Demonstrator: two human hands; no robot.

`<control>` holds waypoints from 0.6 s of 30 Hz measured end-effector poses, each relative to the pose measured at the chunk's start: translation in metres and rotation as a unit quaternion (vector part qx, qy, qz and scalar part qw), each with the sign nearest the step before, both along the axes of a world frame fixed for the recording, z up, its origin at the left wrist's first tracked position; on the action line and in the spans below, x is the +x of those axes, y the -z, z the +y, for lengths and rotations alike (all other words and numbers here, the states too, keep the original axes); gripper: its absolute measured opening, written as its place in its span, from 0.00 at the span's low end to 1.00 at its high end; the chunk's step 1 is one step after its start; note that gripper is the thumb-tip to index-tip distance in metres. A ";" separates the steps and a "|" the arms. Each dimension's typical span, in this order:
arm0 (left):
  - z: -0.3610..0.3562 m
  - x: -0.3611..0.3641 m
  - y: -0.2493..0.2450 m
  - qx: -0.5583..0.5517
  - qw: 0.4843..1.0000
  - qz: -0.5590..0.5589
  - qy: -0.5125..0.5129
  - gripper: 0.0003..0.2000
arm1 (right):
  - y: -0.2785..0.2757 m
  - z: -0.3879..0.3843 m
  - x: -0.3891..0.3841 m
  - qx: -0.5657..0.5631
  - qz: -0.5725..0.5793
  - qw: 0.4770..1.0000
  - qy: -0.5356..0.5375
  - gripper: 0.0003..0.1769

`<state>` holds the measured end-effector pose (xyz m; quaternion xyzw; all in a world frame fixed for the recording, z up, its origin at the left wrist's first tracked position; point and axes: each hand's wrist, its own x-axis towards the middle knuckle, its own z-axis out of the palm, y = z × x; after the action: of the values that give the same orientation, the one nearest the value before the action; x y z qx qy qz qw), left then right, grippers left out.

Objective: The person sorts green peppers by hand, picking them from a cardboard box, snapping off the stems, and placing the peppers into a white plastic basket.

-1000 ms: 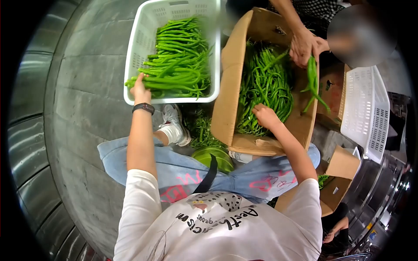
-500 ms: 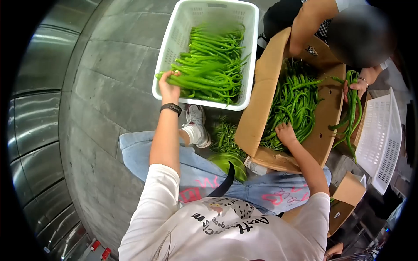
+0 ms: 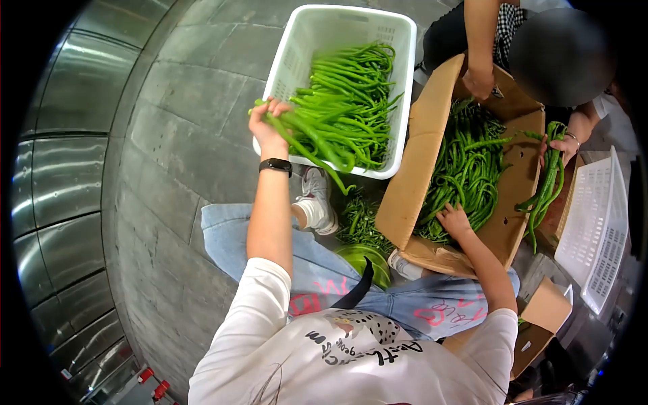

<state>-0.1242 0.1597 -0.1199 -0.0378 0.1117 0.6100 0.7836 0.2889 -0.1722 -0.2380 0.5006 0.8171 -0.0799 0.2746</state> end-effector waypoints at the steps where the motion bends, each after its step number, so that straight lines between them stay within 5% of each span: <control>1: 0.000 0.002 0.001 0.005 0.999 0.042 -0.024 0.04 | 0.002 0.000 0.000 -0.005 0.000 1.000 -0.008 0.10; 4: 0.004 0.004 0.018 -0.116 0.971 0.208 -0.020 0.04 | 0.006 0.003 0.000 -0.005 0.004 0.999 -0.032 0.08; 5: 0.011 -0.007 0.046 -0.176 0.972 0.153 0.000 0.05 | 0.005 0.004 0.002 -0.011 0.003 0.999 -0.045 0.08; 8: 0.010 -0.018 0.095 -0.166 0.943 0.288 -0.015 0.14 | -0.005 0.008 0.005 -0.024 0.005 0.997 -0.069 0.08; 11: -0.010 0.004 0.072 -0.185 0.679 0.692 -0.162 0.25 | -0.011 0.006 0.010 -0.023 0.017 0.997 -0.067 0.09; 12: -0.013 0.001 0.068 -0.155 0.628 0.750 -0.137 0.37 | -0.009 0.005 0.012 -0.020 0.021 0.998 -0.064 0.10; 15: -0.017 0.006 0.063 -0.116 0.389 0.902 -0.150 0.42 | -0.001 0.002 0.015 -0.033 0.029 0.998 -0.041 0.12; 18: -0.025 0.005 0.053 -0.046 0.320 0.934 -0.153 0.40 | -0.004 0.006 0.015 -0.059 0.023 0.997 -0.047 0.13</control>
<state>-0.1195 0.1349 -0.1730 0.5047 0.7896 0.3452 0.0517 0.3041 -0.1665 -0.2336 0.4428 0.8393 -0.1266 0.2888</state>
